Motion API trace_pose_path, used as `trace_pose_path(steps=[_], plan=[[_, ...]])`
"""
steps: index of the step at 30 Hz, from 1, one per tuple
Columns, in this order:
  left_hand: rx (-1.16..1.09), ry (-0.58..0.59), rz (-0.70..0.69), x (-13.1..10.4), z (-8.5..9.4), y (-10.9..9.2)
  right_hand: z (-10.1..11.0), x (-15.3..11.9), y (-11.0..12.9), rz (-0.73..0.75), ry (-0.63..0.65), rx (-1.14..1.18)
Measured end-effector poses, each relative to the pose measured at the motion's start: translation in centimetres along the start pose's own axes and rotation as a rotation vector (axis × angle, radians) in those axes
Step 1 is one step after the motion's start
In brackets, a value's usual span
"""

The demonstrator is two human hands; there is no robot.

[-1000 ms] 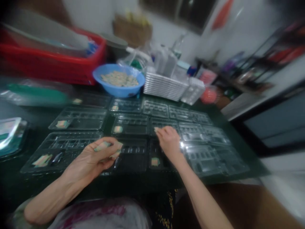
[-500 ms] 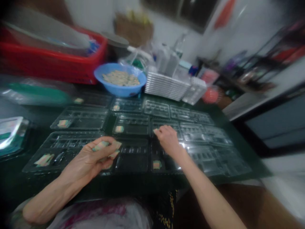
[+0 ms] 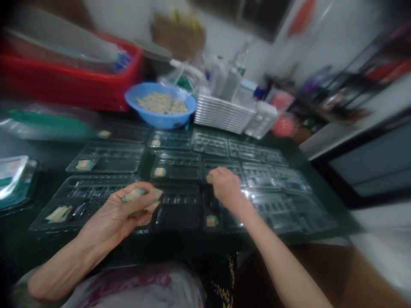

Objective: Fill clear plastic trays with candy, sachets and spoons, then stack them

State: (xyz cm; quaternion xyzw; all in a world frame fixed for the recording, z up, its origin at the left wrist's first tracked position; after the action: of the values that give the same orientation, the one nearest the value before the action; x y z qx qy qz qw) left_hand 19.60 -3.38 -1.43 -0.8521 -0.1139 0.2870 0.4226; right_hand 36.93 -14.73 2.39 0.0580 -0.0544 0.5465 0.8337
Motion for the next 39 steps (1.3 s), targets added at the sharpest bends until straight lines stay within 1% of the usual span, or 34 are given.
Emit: trace_pose_path(steps=[2, 6, 9, 12, 14, 17, 19, 21, 23, 25, 27, 30, 32, 34, 36, 39], plan=[[0.004, -0.003, 0.002, -0.1, 0.0, 0.0, 0.0, 0.1, -0.1, -0.008, -0.013, -0.007], [0.02, 0.012, 0.021, -0.1, -0.2, 0.0, -1.2, 0.7, -0.2, 0.011, 0.088, -0.033], [0.033, 0.03, 0.052, -0.1, -0.3, 0.2, -1.8, 1.0, -0.9, -0.03, 0.113, 0.029], [0.042, 0.04, 0.084, -0.2, -0.4, 0.4, -1.8, 1.1, -1.6, -0.092, 0.065, 0.081], [0.045, 0.038, 0.094, -0.2, -0.4, 0.5, -2.0, 1.0, -1.7, -0.11, 0.043, 0.077], [0.044, 0.032, 0.107, -0.2, -0.5, 0.6, -2.3, 0.9, -1.5, -0.111, 0.064, 0.041], [0.043, 0.035, 0.112, -0.2, -0.5, 0.7, -2.3, 0.9, -1.6, -0.125, 0.064, 0.061], [0.04, 0.047, 0.106, -0.3, -0.6, 0.7, -1.8, 0.7, -2.1, -0.148, -0.003, 0.151], [0.04, 0.061, 0.1, -0.3, -0.6, 0.6, -1.0, 0.1, -3.0, -0.185, -0.127, 0.246], [0.043, 0.072, 0.103, -0.3, -0.7, 0.6, -0.6, -0.7, -3.8, -0.223, -0.208, 0.263], [0.046, 0.069, 0.108, -0.3, -0.6, 0.7, -0.9, -1.2, -3.9, -0.225, -0.183, 0.229], [0.05, 0.066, 0.108, -0.2, -0.8, 0.9, -1.9, -1.4, -2.9, -0.18, -0.091, 0.154], [0.062, 0.071, 0.108, -0.1, -0.9, 1.0, -2.2, -1.2, -2.3, -0.161, -0.069, 0.092], [0.071, 0.074, 0.114, -0.1, -1.1, 1.1, -2.3, -1.0, -2.0, -0.153, -0.059, 0.077], [0.073, 0.082, 0.116, -0.1, -1.2, 1.2, -2.3, -0.9, -2.2, -0.159, -0.063, 0.135], [0.069, 0.087, 0.115, -0.1, -1.1, 1.2, -1.7, -0.9, -2.4, -0.16, -0.116, 0.221]])
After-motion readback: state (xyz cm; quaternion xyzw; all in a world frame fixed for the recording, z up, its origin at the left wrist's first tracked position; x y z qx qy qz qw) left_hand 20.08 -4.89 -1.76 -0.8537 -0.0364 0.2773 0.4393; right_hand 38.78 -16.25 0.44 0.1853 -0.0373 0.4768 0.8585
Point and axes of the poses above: each hand's wrist, its own x-axis towards the middle knuckle, its own z-axis out of the back of the hand, y = z × x, the point moved 8 cm from there along x, towards the middle knuckle, and after that the axes turned 4 degrees about y, right-handed, at the moved point
